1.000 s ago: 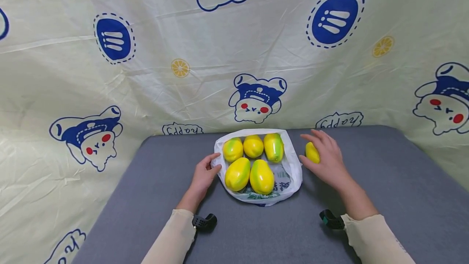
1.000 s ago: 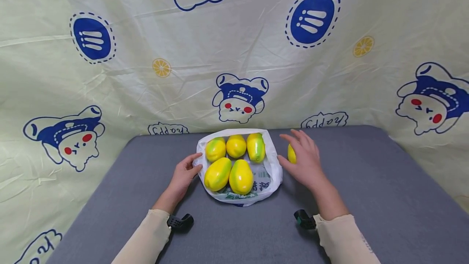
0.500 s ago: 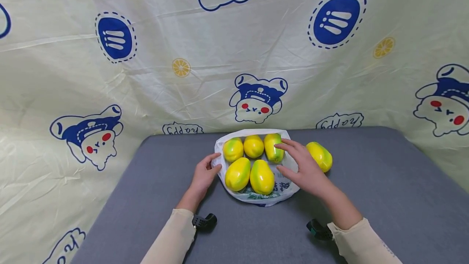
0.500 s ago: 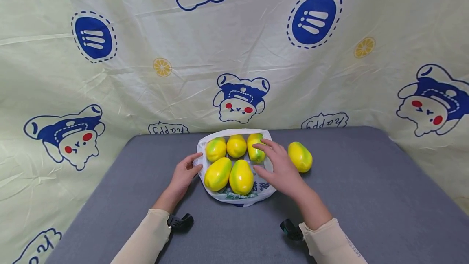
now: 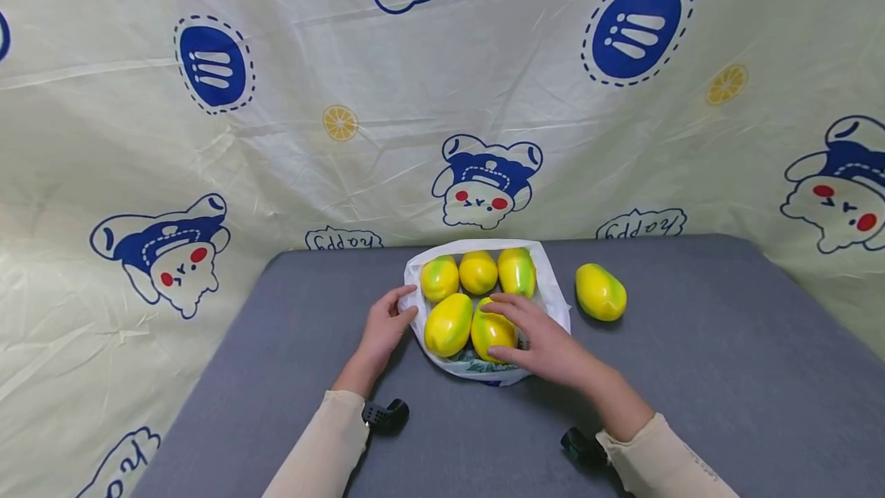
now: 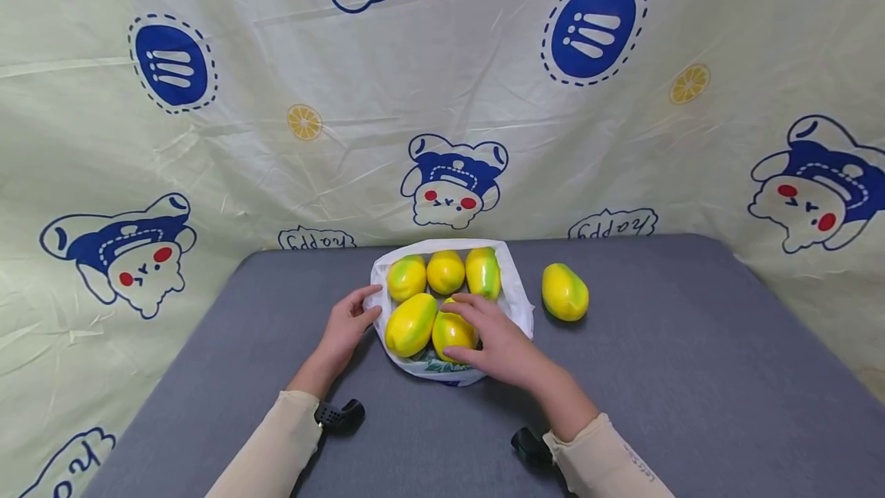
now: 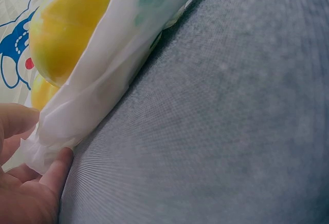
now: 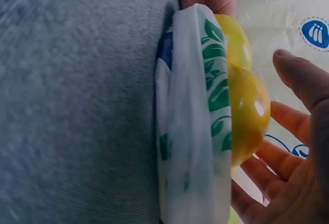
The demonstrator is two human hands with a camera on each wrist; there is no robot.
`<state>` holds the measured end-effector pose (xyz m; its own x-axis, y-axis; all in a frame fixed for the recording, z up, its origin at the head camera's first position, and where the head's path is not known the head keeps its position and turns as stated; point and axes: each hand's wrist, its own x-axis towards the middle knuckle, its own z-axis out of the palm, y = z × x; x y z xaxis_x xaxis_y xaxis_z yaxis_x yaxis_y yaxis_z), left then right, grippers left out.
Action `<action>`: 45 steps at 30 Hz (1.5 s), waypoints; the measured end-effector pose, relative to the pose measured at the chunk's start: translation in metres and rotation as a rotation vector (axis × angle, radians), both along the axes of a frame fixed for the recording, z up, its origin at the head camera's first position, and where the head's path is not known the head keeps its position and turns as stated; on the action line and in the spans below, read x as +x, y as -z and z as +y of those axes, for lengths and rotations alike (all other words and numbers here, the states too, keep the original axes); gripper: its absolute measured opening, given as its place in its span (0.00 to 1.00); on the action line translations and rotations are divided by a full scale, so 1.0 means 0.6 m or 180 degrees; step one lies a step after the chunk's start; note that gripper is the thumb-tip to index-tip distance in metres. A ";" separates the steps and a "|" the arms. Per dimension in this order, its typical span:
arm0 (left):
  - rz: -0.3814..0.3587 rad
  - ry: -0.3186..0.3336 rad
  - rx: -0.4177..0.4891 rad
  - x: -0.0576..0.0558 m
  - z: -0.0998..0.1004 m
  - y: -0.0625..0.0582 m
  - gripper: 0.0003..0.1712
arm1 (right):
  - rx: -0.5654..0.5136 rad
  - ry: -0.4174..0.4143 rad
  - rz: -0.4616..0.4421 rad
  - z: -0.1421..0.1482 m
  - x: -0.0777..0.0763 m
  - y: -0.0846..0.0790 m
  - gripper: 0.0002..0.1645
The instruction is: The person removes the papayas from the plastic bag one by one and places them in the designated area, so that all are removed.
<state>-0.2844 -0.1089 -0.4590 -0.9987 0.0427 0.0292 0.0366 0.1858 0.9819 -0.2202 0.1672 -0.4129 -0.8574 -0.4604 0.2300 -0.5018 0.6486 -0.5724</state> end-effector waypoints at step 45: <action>0.0016 -0.0042 -0.0116 -0.001 0.002 0.004 0.23 | -0.0074 0.0032 -0.0110 -0.013 -0.002 0.022 0.26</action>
